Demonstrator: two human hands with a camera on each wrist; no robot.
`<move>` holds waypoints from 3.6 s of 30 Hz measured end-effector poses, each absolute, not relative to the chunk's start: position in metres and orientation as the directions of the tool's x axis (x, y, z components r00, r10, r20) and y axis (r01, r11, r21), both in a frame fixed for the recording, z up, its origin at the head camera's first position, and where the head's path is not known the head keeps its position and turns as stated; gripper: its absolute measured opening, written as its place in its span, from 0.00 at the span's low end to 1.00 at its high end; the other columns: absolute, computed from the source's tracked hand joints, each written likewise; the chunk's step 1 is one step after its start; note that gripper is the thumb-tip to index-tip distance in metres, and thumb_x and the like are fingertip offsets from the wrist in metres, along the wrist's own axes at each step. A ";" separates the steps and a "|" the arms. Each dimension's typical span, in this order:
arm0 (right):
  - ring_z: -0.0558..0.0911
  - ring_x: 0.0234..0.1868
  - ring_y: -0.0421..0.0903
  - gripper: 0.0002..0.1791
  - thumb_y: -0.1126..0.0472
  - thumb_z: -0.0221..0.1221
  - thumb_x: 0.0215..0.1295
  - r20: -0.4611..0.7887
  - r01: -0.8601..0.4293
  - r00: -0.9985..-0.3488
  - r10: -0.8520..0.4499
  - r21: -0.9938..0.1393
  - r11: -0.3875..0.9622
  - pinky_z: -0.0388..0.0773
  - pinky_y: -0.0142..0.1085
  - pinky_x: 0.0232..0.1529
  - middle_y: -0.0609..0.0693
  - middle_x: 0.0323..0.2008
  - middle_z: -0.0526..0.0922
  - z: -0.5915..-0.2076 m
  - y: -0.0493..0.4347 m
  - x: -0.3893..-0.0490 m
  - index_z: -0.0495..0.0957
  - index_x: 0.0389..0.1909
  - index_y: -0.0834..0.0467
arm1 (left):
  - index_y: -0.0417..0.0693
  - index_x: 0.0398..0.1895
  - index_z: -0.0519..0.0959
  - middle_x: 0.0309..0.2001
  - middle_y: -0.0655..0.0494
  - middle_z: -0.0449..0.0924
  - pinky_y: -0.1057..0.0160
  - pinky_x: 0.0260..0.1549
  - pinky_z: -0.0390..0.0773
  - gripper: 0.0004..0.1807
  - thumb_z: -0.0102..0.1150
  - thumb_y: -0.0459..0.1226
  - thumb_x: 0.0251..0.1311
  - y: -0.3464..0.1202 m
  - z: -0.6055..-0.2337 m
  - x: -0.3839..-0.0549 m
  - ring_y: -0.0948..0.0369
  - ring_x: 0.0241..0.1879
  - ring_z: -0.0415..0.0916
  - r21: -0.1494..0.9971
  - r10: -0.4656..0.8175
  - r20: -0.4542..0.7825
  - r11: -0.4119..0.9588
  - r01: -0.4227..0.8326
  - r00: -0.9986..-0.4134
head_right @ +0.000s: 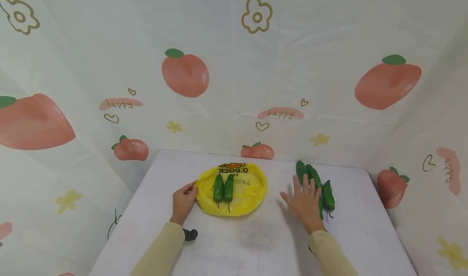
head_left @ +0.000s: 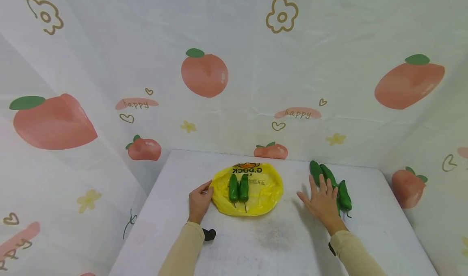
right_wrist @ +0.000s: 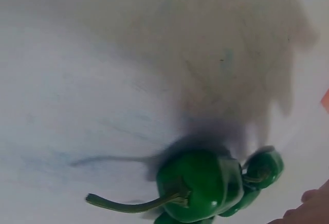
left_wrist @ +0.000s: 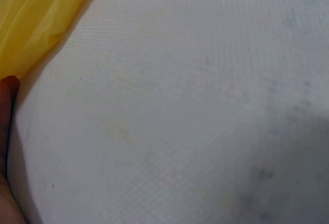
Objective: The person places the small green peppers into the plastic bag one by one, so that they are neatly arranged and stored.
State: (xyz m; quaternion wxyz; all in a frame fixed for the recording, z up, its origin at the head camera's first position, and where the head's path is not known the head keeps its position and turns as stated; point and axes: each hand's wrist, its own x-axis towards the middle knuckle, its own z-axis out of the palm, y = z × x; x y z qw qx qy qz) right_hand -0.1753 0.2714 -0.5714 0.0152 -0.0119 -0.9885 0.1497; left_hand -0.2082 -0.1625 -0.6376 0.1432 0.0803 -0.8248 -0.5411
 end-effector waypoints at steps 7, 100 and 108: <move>0.44 0.76 0.79 0.52 0.35 0.57 0.68 0.063 0.023 -0.997 0.045 -0.318 0.948 0.39 0.78 0.69 0.76 0.77 0.45 -0.577 0.283 -0.166 0.49 0.80 0.63 | 0.59 0.54 0.88 0.47 0.51 0.90 0.74 0.34 0.80 0.15 0.65 0.43 0.64 -0.163 -0.638 -0.208 0.63 0.32 0.82 0.916 -0.287 0.145 0.400 0.019 -0.947; 0.77 0.60 0.70 0.47 0.39 0.56 0.72 -0.128 0.264 -0.962 0.240 -0.654 0.709 0.81 0.55 0.49 0.78 0.63 0.71 -0.550 0.294 -0.156 0.55 0.76 0.69 | 0.56 0.57 0.86 0.47 0.49 0.90 0.74 0.31 0.79 0.17 0.66 0.40 0.65 -0.163 -0.637 -0.207 0.63 0.30 0.79 0.920 -0.284 0.141 0.392 0.020 -0.948; 0.78 0.59 0.68 0.48 0.37 0.58 0.69 -0.109 0.241 -0.968 0.227 -0.666 0.706 0.81 0.54 0.47 0.76 0.63 0.72 -0.538 0.284 -0.165 0.57 0.76 0.67 | 0.59 0.56 0.87 0.47 0.51 0.90 0.73 0.31 0.80 0.16 0.65 0.42 0.65 -0.163 -0.639 -0.208 0.63 0.30 0.79 0.920 -0.286 0.130 0.391 0.007 -0.949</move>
